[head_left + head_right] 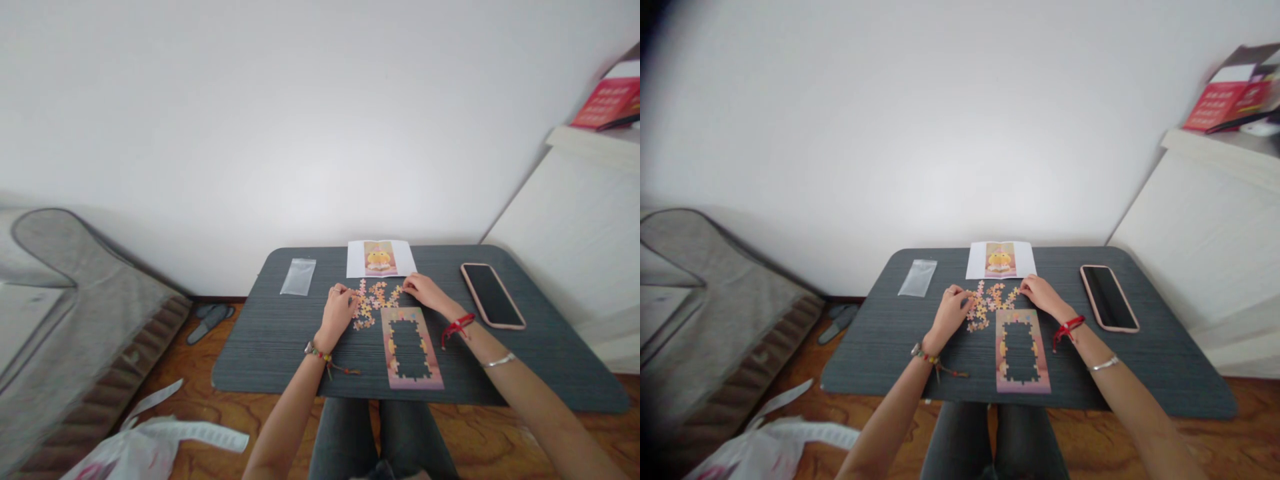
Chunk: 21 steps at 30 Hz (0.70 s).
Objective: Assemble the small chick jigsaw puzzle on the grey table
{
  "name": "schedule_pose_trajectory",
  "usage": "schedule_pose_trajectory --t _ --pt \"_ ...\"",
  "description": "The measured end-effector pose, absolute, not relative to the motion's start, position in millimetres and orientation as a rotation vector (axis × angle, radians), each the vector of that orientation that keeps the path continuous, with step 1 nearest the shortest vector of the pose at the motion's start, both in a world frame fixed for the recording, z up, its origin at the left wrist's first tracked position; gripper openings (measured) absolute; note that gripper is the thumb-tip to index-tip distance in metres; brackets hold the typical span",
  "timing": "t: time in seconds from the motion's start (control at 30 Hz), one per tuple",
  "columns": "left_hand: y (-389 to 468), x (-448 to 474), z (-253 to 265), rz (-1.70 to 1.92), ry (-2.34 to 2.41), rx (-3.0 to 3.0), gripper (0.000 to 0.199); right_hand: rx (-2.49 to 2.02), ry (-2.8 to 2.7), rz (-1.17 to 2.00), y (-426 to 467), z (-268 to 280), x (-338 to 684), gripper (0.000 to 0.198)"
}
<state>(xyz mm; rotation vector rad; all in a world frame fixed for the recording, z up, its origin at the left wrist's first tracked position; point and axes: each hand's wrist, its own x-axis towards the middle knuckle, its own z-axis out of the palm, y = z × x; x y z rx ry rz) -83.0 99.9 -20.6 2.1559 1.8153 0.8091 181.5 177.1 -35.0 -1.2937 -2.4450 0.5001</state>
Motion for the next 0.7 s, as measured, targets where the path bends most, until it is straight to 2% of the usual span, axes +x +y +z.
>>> schedule_pose_trajectory --t 0.7 --pt "84.4 -76.8 -20.1 0.910 1.787 2.199 0.013 -1.214 -2.540 0.442 178.1 -37.8 192.6 0.014"
